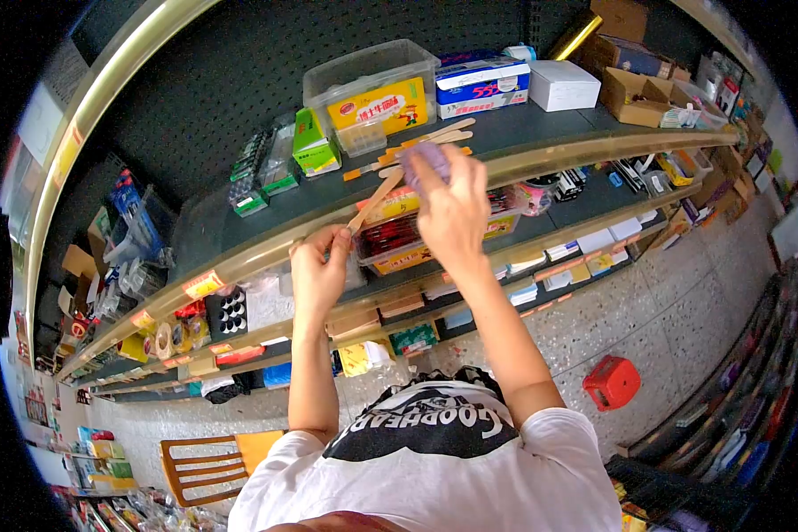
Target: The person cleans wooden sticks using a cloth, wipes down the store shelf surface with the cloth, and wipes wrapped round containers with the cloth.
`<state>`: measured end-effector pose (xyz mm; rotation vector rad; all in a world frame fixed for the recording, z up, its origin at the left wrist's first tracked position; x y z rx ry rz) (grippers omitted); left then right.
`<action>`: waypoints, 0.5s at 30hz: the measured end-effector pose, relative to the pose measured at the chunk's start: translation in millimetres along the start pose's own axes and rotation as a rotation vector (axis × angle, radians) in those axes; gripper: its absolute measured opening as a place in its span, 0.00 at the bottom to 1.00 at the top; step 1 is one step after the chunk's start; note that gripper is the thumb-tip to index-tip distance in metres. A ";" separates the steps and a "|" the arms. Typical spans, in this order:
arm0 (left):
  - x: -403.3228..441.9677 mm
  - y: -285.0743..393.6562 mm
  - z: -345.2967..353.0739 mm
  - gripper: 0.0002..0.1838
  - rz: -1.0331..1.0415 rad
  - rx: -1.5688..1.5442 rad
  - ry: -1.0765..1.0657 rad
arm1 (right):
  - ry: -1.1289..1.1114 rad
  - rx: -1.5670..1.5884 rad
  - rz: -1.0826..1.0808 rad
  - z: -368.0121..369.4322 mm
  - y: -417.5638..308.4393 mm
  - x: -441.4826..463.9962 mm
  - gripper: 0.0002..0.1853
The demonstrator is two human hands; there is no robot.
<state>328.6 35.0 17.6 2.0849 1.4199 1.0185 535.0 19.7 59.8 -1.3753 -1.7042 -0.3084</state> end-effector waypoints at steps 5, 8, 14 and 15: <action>2.0 2.8 -0.5 0.13 0.005 0.077 0.003 | 0.001 0.044 -0.047 -11.7 -6.9 -13.6 0.26; 1.2 7.2 -0.5 0.13 0.031 0.067 0.021 | -0.055 0.121 -0.241 1.7 -44.1 -34.2 0.24; -0.7 8.0 0.3 0.12 0.029 0.150 0.019 | -0.120 0.131 -0.231 14.7 -51.9 -30.4 0.22; -1.0 7.8 0.7 0.11 0.036 0.131 0.021 | -0.107 0.106 -0.219 13.1 -47.4 -27.6 0.22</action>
Point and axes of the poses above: each hand's wrist, its own x-axis towards the middle knuckle, its own z-axis out of the palm, y = z × x, the point moved 10 cm from there along x, towards the middle knuckle, and after that the axes turned 13 degrees about -y, right-handed, at the moved point
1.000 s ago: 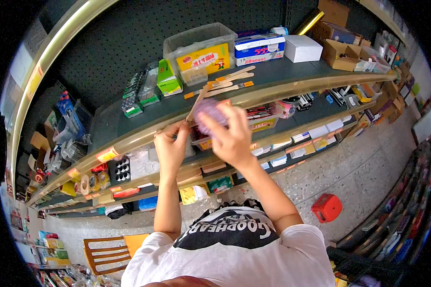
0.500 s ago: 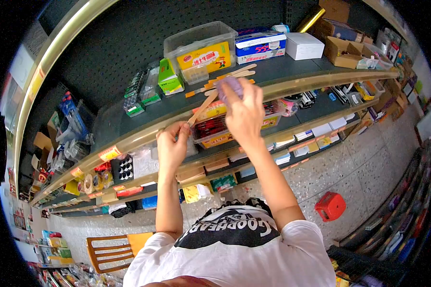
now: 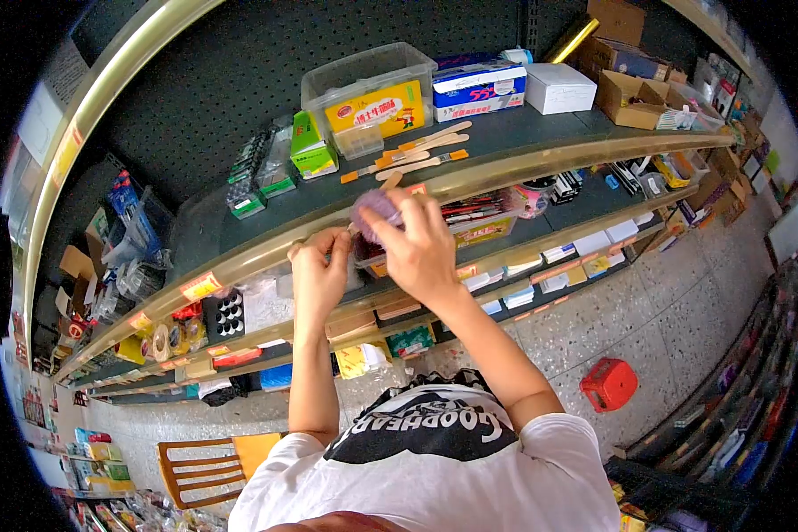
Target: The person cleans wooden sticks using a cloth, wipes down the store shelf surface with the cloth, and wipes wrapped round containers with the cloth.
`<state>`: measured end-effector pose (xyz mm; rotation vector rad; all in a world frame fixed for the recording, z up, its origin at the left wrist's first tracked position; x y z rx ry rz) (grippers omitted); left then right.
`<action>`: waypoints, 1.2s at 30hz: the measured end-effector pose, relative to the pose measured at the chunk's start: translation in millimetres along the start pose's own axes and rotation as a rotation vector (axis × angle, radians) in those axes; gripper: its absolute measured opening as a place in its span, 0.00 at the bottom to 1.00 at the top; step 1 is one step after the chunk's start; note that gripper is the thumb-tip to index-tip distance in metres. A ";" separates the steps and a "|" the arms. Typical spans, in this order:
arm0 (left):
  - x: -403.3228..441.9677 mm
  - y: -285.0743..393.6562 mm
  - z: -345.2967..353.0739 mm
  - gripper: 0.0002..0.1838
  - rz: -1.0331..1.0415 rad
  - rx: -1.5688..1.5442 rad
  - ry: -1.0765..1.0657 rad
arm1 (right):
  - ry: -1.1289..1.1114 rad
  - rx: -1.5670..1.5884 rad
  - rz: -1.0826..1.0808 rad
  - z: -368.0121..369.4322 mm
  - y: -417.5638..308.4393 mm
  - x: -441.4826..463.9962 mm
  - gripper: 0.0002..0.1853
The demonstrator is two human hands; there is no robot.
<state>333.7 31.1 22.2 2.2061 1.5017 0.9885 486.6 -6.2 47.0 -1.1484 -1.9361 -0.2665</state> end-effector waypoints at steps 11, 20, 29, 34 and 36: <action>-4.8 -2.6 -46.7 0.09 0.080 -0.006 0.143 | 0.109 -0.183 0.335 -34.0 80.9 1.9 0.28; 53.6 -46.9 -94.5 0.11 0.026 0.299 0.031 | 0.089 -0.167 0.341 -31.3 84.5 0.9 0.29; 69.1 -84.8 -78.6 0.13 -0.181 0.267 -0.245 | 0.090 -0.162 0.335 -31.4 84.9 1.4 0.29; 68.6 -81.0 -78.9 0.14 -0.207 0.334 -0.244 | 0.097 -0.160 0.334 -31.5 85.5 1.2 0.29; 69.6 -77.3 -79.5 0.14 -0.167 0.343 -0.203 | 0.104 -0.152 0.341 -31.3 85.2 1.0 0.29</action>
Point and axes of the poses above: each hand's wrist, its own x-axis towards the middle knuckle, its own z-axis out of the palm, y = z × x, the point moved 10 cm from there along x, towards the middle knuckle, and after that the axes turned 13 degrees about -y, right-handed, at the moved point
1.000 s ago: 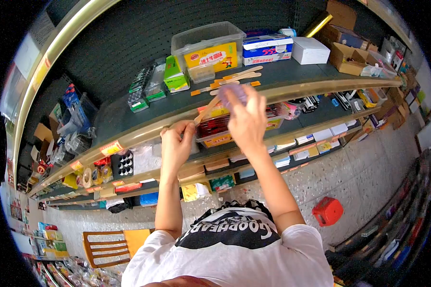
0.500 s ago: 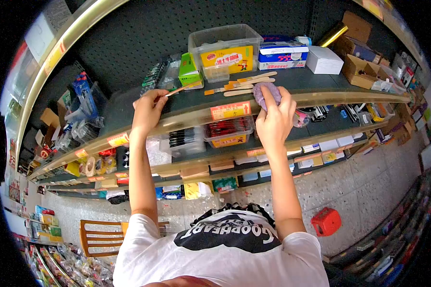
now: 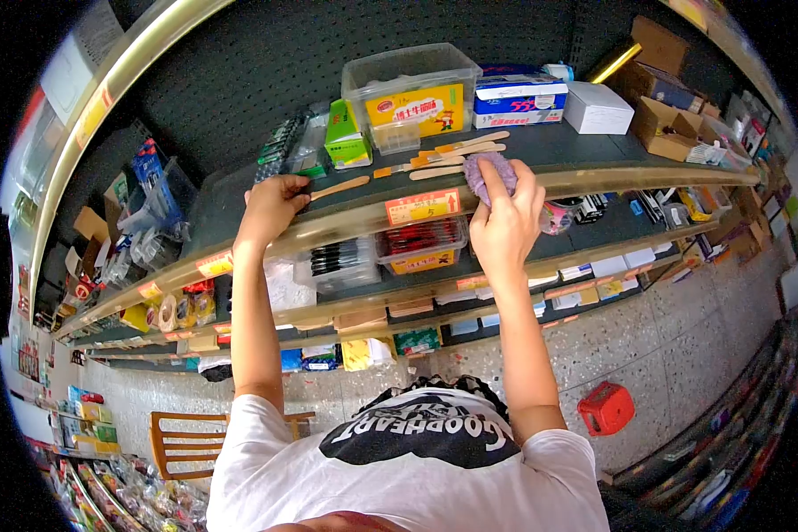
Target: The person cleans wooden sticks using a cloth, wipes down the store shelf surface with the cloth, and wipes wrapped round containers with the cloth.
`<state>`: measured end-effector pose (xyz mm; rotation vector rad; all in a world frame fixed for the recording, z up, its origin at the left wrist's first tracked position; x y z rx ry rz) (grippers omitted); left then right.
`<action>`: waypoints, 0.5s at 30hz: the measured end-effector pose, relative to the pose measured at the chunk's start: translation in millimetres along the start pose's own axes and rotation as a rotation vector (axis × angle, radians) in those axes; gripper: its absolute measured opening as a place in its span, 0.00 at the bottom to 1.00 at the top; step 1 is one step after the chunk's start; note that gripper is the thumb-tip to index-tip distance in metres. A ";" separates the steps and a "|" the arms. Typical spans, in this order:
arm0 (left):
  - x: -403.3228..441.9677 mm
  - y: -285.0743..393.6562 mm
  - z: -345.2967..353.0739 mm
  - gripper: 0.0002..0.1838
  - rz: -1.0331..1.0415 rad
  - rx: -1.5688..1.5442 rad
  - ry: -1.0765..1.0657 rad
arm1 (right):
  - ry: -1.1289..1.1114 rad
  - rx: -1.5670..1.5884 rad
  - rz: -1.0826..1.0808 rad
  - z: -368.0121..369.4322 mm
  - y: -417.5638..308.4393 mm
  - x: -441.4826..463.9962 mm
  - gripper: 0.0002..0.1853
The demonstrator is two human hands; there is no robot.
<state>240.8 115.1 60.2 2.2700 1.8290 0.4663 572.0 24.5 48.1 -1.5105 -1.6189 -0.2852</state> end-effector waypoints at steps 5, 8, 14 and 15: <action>16.4 51.6 7.5 0.15 0.212 -0.017 0.066 | 0.013 0.003 0.003 -0.3 -0.8 -0.9 0.29; 29.2 99.7 25.8 0.15 0.312 0.017 -0.006 | 0.015 0.008 -0.006 -0.7 -1.5 -0.9 0.29; 58.5 121.0 48.2 0.16 0.368 0.002 -0.044 | 0.018 0.034 -0.014 -1.1 0.4 -0.8 0.29; 57.9 121.7 47.5 0.16 0.350 0.017 -0.041 | 0.018 0.030 -0.013 -0.8 0.3 -1.2 0.29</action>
Point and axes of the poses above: each hand's wrist, its own x-axis towards the middle knuckle, its own z-axis out of the palm, y = z × x, the point moved 10 cm from there along x, towards the middle knuckle, and after that the axes turned 13 degrees about -y, right-handed, at the moved point
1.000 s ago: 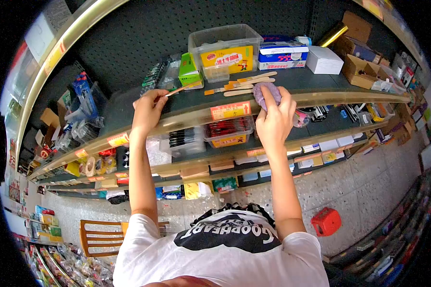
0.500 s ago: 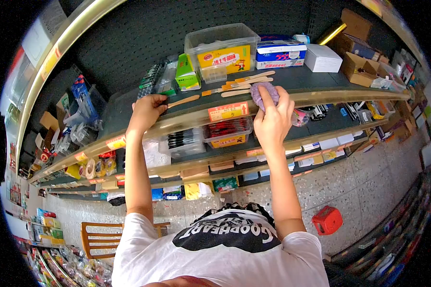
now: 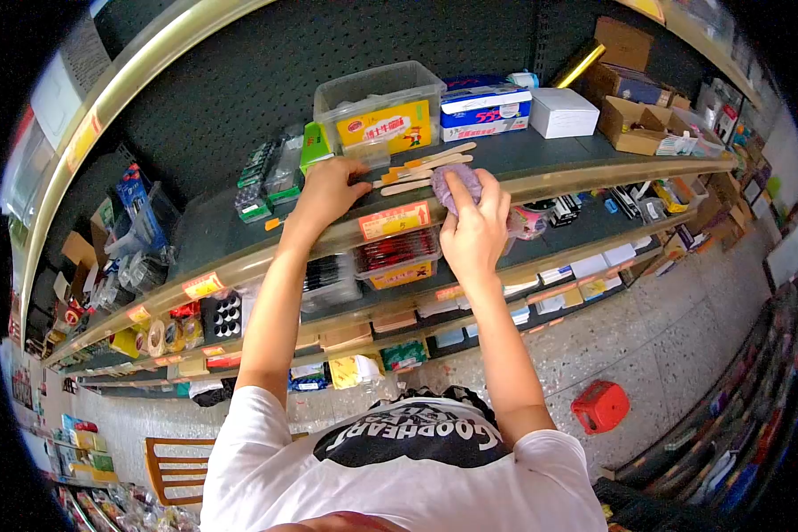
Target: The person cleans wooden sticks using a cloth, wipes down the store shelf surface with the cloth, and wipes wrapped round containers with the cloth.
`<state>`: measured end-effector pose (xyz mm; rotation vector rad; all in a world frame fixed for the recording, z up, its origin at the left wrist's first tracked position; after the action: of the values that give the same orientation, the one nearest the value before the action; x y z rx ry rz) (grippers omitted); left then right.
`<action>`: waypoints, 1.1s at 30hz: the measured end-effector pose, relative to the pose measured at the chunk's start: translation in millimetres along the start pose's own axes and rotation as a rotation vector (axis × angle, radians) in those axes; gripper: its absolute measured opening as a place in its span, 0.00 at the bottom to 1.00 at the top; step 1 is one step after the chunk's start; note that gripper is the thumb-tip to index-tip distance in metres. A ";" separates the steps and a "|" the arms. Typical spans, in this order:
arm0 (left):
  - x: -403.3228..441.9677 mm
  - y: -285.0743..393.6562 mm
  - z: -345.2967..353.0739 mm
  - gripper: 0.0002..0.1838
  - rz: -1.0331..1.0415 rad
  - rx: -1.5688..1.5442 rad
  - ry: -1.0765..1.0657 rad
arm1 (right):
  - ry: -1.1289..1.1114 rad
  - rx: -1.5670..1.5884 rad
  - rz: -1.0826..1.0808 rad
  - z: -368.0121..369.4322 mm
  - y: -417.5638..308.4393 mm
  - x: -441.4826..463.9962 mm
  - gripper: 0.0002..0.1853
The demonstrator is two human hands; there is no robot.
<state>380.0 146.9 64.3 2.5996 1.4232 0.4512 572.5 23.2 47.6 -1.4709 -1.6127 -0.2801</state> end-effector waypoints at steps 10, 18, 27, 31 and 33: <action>3.2 -2.8 6.3 0.11 0.032 -0.015 -0.051 | 0.005 0.001 0.000 -0.3 -0.7 -1.0 0.28; -29.7 5.6 -35.2 0.11 0.038 -0.101 0.082 | -0.010 -0.002 0.007 -1.5 -0.6 0.5 0.28; -99.9 16.1 -43.5 0.09 0.073 -0.025 0.329 | -0.039 0.048 0.011 -2.4 -1.2 1.4 0.27; -115.4 16.2 -41.0 0.08 0.076 -0.004 0.396 | -0.053 0.161 -0.093 6.3 -20.3 -5.0 0.28; -119.9 17.6 -36.9 0.08 0.086 -0.019 0.422 | -0.044 0.204 -0.158 6.5 -40.9 -12.5 0.29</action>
<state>321.3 35.9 80.9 2.6631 1.4039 1.0723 532.0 8.4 50.9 -1.2058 -1.7414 -0.1677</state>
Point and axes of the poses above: each hand's wrist, its own x-axis towards the middle knuckle, its own z-axis out of the palm, y = z × x, the point moved 10 cm from there along x, towards the middle knuckle, and after that the axes turned 13 degrees about -y, right-handed, at the moved point
